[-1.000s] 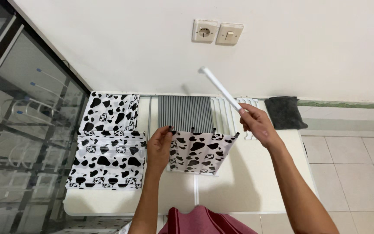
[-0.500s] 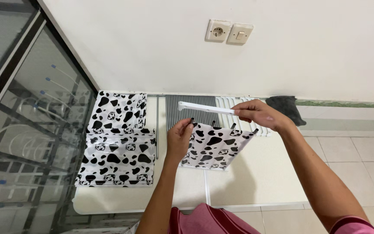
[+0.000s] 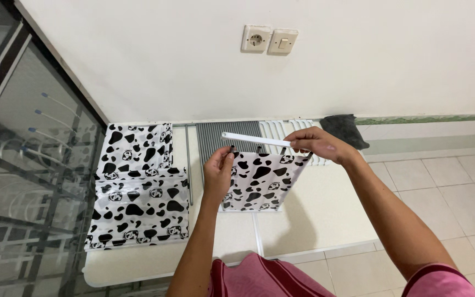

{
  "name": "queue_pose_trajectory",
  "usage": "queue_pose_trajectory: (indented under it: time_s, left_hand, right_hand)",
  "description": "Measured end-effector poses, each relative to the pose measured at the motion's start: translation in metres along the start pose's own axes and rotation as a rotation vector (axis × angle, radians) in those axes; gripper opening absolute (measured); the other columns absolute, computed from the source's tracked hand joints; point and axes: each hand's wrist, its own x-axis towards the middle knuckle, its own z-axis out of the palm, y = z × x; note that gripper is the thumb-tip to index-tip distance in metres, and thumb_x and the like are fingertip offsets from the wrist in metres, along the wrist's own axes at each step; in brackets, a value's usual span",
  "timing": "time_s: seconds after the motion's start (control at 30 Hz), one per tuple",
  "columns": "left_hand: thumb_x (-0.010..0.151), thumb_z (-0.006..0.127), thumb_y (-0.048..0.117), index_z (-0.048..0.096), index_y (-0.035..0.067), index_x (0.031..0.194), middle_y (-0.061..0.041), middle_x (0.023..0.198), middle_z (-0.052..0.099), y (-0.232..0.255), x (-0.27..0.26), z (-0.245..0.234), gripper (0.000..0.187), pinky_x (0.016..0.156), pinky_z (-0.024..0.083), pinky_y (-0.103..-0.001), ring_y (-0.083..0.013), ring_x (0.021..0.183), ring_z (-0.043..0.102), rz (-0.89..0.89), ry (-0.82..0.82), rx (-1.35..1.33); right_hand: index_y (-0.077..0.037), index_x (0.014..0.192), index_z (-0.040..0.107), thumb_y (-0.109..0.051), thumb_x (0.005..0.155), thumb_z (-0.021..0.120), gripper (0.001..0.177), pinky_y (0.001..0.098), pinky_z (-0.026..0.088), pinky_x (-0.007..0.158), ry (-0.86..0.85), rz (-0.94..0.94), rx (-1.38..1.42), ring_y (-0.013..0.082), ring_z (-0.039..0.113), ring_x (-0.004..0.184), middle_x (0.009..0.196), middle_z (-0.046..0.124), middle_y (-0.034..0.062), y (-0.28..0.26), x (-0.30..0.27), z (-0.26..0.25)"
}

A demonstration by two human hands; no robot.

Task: The person assembles small fabric pouches by inserting metal rods into sleeves on patterned fabric pieces and securing them with white plastic clips. They handle multiple fabric pieces and rods, repeatedly inserting and clipping components to form structured pouches on a white table.

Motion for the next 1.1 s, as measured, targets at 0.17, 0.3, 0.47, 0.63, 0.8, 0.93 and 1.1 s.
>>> queue_pose_trajectory:
  time_s: [0.17,0.3,0.47,0.63,0.8,0.93,1.1]
  left_hand:
    - [0.103,0.058,0.010,0.065,-0.004,0.120,-0.005,0.102,0.071,-0.006,0.008,-0.003,0.023,0.081,0.052,-0.023,-0.0082,0.091,0.063,0.065,-0.007,0.009]
    - [0.104,0.057,0.010,0.065,-0.004,0.120,-0.004,0.103,0.070,-0.007,0.014,-0.006,0.023,0.082,0.051,-0.022,-0.0078,0.091,0.063,0.079,0.000,0.010]
    - [0.104,0.057,0.011,0.065,-0.003,0.121,-0.004,0.101,0.069,-0.005,0.011,-0.007,0.023,0.079,0.051,-0.022,-0.0071,0.088,0.060,0.102,-0.012,0.033]
    - [0.106,0.058,0.012,0.067,-0.003,0.120,-0.004,0.098,0.067,-0.003,0.011,-0.008,0.022,0.073,0.047,-0.023,-0.0065,0.083,0.057,0.074,-0.002,0.047]
    - [0.104,0.058,0.012,0.066,-0.002,0.121,-0.002,0.101,0.069,-0.004,0.013,-0.007,0.023,0.078,0.050,-0.022,-0.0057,0.086,0.059,0.087,0.005,0.023]
    - [0.104,0.058,0.012,0.065,-0.003,0.120,-0.002,0.102,0.069,-0.008,0.015,-0.007,0.023,0.081,0.051,-0.021,-0.0053,0.090,0.061,0.102,0.012,0.005]
    - [0.104,0.058,0.012,0.066,-0.003,0.119,-0.003,0.100,0.069,-0.011,0.022,-0.007,0.022,0.077,0.050,-0.022,-0.0065,0.085,0.059,0.084,0.030,0.046]
  right_hand:
    - [-0.002,0.113,0.070,-0.017,0.098,0.053,0.027,0.0279,0.047,0.066,-0.035,0.022,0.283,0.0105,0.054,0.070,0.077,0.061,-0.0008,0.000,-0.001,-0.004]
    - [-0.005,0.114,0.068,-0.017,0.099,0.053,0.024,0.0264,0.041,0.063,-0.007,0.057,0.339,0.0111,0.051,0.069,0.075,0.061,-0.0004,0.004,-0.003,-0.001]
    - [-0.007,0.116,0.069,-0.019,0.099,0.052,0.027,0.0255,0.038,0.061,0.046,-0.002,0.278,0.0099,0.050,0.069,0.076,0.060,-0.0008,0.006,-0.002,0.003]
    - [-0.005,0.116,0.066,-0.020,0.101,0.053,0.025,0.0280,0.047,0.073,0.102,-0.071,0.324,0.0104,0.056,0.078,0.083,0.058,-0.0011,0.001,-0.001,0.006]
    - [-0.005,0.119,0.064,-0.020,0.102,0.052,0.026,0.0323,0.050,0.079,0.175,-0.054,0.330,0.0125,0.057,0.081,0.086,0.059,0.0019,-0.004,0.000,0.008]
    - [-0.004,0.122,0.061,-0.018,0.101,0.053,0.026,0.0330,0.052,0.078,0.217,-0.029,0.310,0.0136,0.057,0.080,0.087,0.058,0.0040,-0.002,0.004,0.010]
    - [-0.004,0.127,0.055,-0.007,0.090,0.059,0.037,0.0324,0.055,0.080,0.221,-0.066,0.237,0.0134,0.057,0.081,0.090,0.057,0.0024,0.009,0.003,0.011]
